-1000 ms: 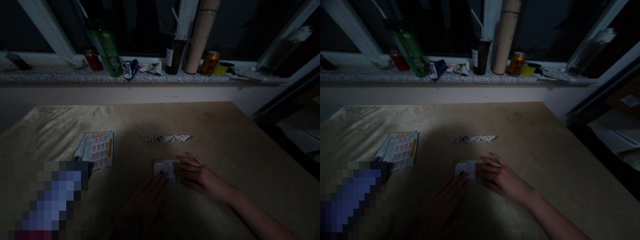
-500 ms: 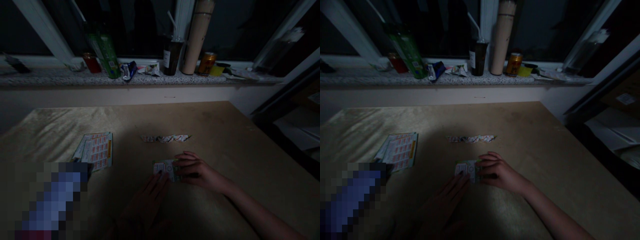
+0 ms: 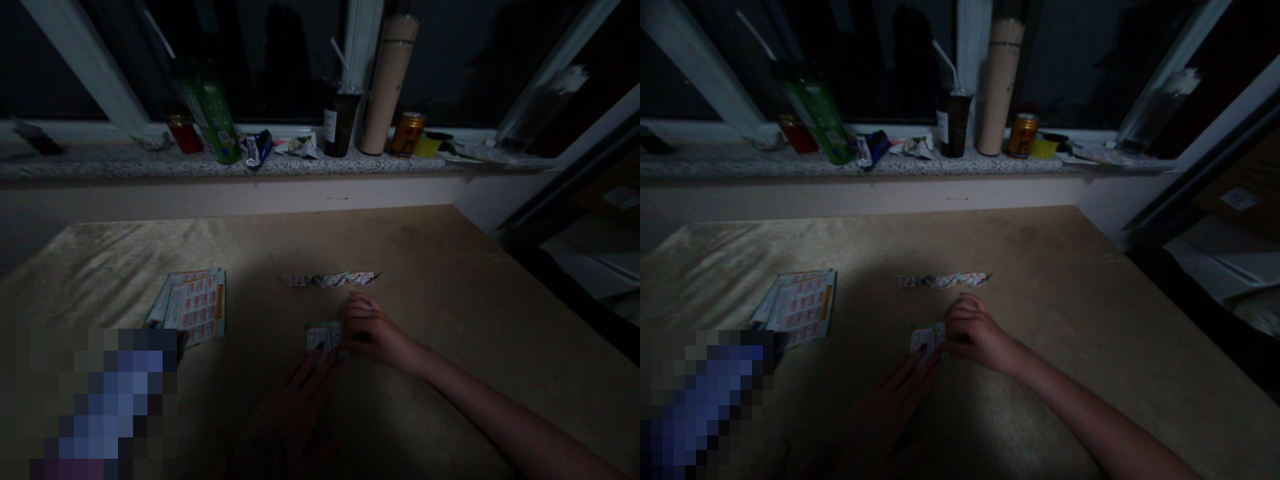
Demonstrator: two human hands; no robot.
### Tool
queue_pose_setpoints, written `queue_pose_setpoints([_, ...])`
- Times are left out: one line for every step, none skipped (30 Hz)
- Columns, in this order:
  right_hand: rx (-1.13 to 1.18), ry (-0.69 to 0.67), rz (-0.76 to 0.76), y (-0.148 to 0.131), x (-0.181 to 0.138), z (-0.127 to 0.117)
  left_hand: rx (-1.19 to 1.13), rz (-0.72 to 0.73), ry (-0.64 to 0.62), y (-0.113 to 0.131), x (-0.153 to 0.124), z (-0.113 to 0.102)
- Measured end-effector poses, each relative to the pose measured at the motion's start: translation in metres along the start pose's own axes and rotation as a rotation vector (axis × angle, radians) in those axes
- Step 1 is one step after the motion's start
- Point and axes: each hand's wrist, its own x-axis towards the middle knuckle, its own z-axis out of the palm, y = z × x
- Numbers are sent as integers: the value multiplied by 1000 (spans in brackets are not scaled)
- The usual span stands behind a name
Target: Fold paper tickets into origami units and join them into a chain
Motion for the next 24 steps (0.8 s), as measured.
queue_pose_setpoints([-6,8,3,0,0,1,-3,0,8,0,0,-1])
queue_pose_setpoints([-17,19,10,-1,1,3,-6,5,15,1,-1,-1])
queue_pose_setpoints([-34,29,20,-1,1,5,-8,6,22,1,-2,-2])
queue_pose_setpoints([-59,35,32,-1,1,7,-9,5,31,2,-2,-3])
queue_pose_setpoints([-96,39,46,-1,0,9,-11,13,40,3,-3,-4])
queue_pose_setpoints([-144,40,59,0,0,11,-11,16,51,4,-3,-4])
queue_pose_setpoints([-203,43,70,0,0,13,-10,12,63,6,-4,-3])
queue_pose_setpoints([-266,44,80,0,0,16,-5,-2,85,7,-5,-3])
queue_pose_setpoints([-327,45,88,1,0,17,-1,-15,111,9,-5,-2])
queue_pose_setpoints([-381,47,95,1,0,19,3,-29,135,10,-6,-1])
queue_pose_setpoints([-423,44,101,1,0,20,5,-43,156,11,-6,1])
queue_pose_setpoints([-452,38,109,0,1,21,5,-51,173,12,-7,1])
queue_pose_setpoints([-469,29,116,0,1,22,4,-50,182,14,-7,2])
queue_pose_setpoints([-479,21,124,-1,2,22,3,-52,185,15,-7,1])
queue_pose_setpoints([-483,13,131,-2,3,22,5,-59,183,16,-7,1])
queue_pose_setpoints([-484,6,137,-3,3,22,8,-67,180,17,-6,-1])
queue_pose_setpoints([-484,1,144,-3,4,22,11,-77,175,18,-6,-2])
queue_pose_setpoints([-485,0,150,-3,5,22,15,-87,172,19,-6,-3])
queue_pose_setpoints([-487,-1,155,-3,5,22,19,-95,168,20,-5,-4])
queue_pose_setpoints([-488,-1,159,-3,6,22,24,-102,166,21,-5,-5])
queue_pose_setpoints([-486,2,163,-3,6,22,29,-109,165,22,-5,-6])
queue_pose_setpoints([-484,7,169,-3,6,22,36,-114,167,23,-5,-6])
queue_pose_setpoints([-482,13,174,-3,6,22,40,-120,172,23,-4,-6])
queue_pose_setpoints([-481,20,179,-2,7,22,42,-127,174,24,-4,-6])
